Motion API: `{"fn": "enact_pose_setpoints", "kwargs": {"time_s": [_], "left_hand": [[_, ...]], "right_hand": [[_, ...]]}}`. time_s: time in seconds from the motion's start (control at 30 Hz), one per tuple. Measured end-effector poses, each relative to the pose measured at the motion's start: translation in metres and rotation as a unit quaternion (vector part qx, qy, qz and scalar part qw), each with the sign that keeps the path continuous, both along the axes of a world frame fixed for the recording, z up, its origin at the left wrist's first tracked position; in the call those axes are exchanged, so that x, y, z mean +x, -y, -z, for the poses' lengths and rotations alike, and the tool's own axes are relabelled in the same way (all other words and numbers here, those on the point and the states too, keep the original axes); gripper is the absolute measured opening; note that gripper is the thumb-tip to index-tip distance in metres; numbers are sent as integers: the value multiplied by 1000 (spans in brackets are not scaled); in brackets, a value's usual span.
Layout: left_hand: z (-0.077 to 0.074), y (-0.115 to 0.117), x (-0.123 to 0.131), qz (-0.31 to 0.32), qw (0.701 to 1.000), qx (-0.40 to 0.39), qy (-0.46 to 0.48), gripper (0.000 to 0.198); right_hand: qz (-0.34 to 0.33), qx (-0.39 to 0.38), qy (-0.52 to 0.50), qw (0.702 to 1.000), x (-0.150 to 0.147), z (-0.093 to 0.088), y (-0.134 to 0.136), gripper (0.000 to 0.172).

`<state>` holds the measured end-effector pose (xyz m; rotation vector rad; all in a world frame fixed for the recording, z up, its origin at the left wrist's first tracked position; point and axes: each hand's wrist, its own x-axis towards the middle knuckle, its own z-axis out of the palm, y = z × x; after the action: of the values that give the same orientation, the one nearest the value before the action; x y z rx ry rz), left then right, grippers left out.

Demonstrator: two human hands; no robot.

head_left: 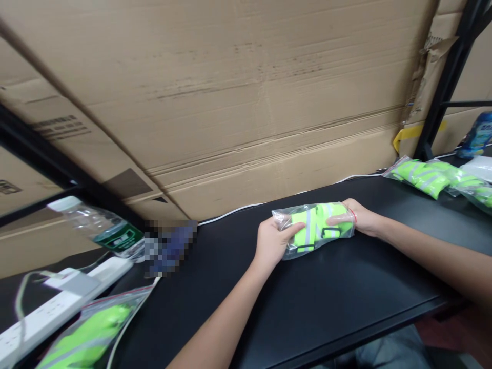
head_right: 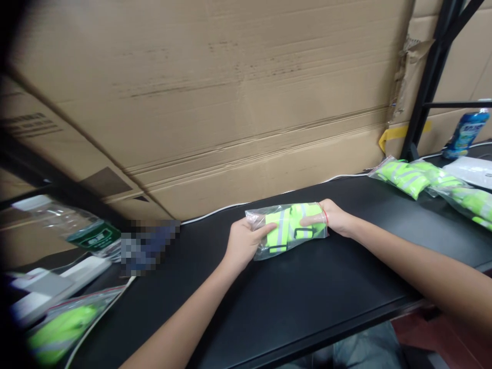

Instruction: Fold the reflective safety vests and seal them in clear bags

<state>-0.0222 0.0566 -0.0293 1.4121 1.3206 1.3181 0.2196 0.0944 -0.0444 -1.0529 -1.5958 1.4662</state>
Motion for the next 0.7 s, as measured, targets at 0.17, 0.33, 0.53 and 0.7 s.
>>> {"fn": "enact_pose_setpoints", "kwargs": {"time_s": [0.17, 0.33, 0.53, 0.7], "left_hand": [[-2, -8, -14, -23, 999, -15, 24, 44], [-10, -25, -52, -65, 996, -20, 60, 46], [-9, -28, -56, 22, 991, -105, 79, 31], [-4, -22, -43, 79, 981, -145, 98, 22]], "right_hand": [[13, -41, -26, 999, 8, -2, -2, 33], [32, -60, -31, 997, 22, -3, -10, 32], [26, -68, -33, 997, 13, -3, -6, 32], [39, -68, -40, 996, 9, -1, -4, 32]]}}
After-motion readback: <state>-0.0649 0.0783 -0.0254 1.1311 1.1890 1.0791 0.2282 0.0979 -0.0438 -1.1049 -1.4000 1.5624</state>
